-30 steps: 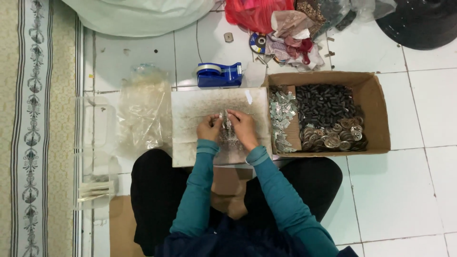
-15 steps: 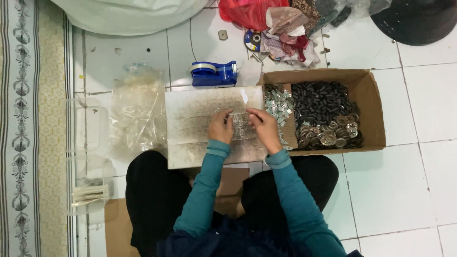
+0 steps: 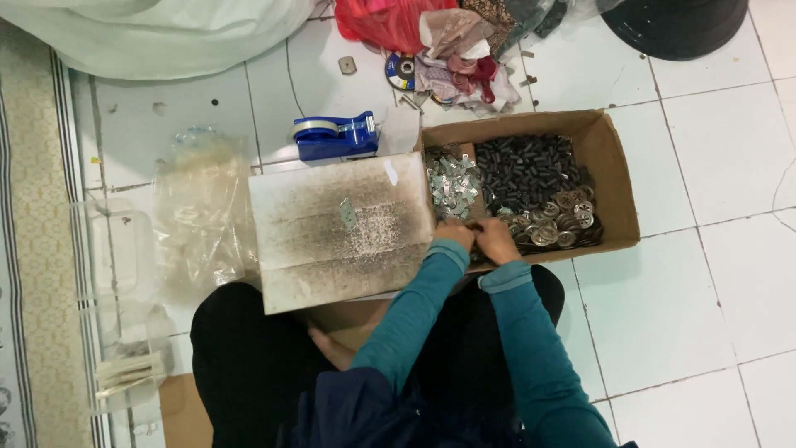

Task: The person sits on the floor and packs small metal parts into clear plastic bags. They use a tape dispenser to seal each bag and place it aside, repeating the process with multiple bags.

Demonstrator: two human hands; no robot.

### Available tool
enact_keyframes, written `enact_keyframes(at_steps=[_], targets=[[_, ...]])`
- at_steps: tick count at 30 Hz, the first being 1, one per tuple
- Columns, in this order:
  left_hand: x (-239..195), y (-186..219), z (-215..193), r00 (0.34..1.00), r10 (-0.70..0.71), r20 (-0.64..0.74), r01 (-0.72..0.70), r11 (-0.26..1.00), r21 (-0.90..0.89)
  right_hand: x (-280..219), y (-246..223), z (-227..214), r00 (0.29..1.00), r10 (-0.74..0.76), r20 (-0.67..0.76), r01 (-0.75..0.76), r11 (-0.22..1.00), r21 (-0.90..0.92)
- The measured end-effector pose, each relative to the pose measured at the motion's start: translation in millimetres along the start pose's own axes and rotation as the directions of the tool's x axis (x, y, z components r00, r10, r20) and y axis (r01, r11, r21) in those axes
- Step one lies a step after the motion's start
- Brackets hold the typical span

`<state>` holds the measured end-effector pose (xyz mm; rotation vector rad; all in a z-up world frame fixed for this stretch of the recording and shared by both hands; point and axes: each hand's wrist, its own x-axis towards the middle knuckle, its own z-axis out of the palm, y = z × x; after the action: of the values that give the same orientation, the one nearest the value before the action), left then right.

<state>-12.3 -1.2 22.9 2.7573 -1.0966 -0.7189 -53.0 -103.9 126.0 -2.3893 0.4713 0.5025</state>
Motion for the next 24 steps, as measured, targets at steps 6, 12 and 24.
enact_keyframes(at_steps=[6,12,24], targets=[[7.7,2.1,9.5,0.988,-0.087,-0.127,0.127,0.926,0.354,-22.1,-42.4,-22.0,0.998,0.008,0.068,0.003,0.986,-0.168],[24.3,2.1,40.0,0.977,-0.141,-0.162,0.185,0.936,0.3,-7.1,-24.7,-5.4,0.994,0.055,0.092,-0.032,0.971,-0.236],[-9.1,8.6,-9.8,0.98,-0.138,-0.146,0.168,0.963,0.213,-28.7,-43.4,-24.6,0.996,-0.083,0.039,0.085,0.996,-0.039]])
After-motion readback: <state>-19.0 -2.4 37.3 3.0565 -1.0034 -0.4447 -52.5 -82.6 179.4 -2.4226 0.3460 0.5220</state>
